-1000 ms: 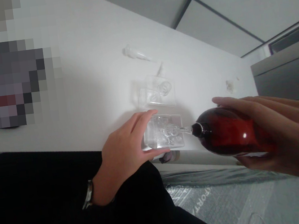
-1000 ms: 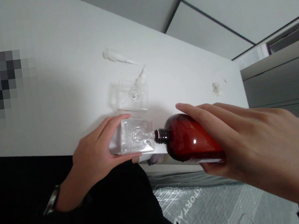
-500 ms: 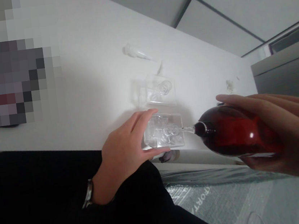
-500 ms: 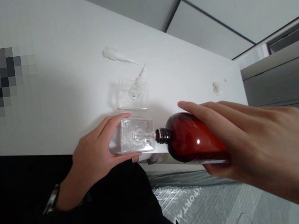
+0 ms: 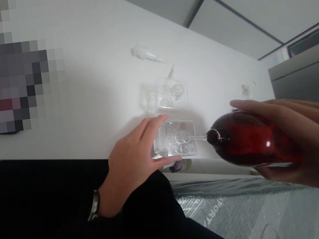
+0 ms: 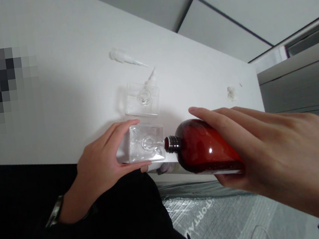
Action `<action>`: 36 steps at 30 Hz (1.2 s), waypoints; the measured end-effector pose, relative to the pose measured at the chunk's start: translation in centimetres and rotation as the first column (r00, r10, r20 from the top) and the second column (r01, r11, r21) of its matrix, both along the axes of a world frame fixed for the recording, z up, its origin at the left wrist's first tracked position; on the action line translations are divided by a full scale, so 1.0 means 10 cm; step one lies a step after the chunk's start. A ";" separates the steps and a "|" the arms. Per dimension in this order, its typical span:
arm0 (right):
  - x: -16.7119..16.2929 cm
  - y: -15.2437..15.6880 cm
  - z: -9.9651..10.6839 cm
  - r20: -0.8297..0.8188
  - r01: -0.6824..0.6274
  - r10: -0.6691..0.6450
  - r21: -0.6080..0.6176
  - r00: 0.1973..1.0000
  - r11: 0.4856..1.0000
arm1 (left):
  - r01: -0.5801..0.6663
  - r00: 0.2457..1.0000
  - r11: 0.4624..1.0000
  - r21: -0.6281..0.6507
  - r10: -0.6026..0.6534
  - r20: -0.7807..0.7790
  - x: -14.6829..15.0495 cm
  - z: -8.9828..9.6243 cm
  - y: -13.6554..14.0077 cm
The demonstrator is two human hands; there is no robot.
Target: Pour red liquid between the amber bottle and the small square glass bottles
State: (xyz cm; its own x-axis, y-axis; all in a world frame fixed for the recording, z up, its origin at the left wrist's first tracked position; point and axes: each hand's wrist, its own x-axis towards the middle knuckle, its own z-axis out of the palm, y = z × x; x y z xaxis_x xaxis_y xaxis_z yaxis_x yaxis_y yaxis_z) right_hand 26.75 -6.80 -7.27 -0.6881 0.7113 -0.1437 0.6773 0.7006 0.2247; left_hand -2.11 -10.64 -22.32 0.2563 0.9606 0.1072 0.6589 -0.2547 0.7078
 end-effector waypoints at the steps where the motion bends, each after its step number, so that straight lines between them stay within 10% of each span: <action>1: -0.01 0.01 0.00 0.009 -0.036 0.036 0.004 0.999 0.999 | 0.000 1.000 1.000 0.003 0.000 0.003 0.00 0.00 0.00; 14: -0.14 -0.02 -0.34 -0.320 0.077 -0.106 -0.101 0.941 0.992 | -0.019 1.000 0.999 -0.034 0.020 0.017 0.00 0.08 -0.03; 21: -0.03 -0.11 -0.61 -0.780 0.084 -0.202 -0.189 0.593 0.978 | -0.077 0.987 0.997 0.010 0.078 -0.144 -0.27 0.13 -0.11; 36: 0.29 -0.29 -1.73 -0.958 0.319 -0.286 -0.272 -0.003 0.908 | -0.197 0.971 0.964 -0.180 0.167 -0.171 -0.85 0.29 0.53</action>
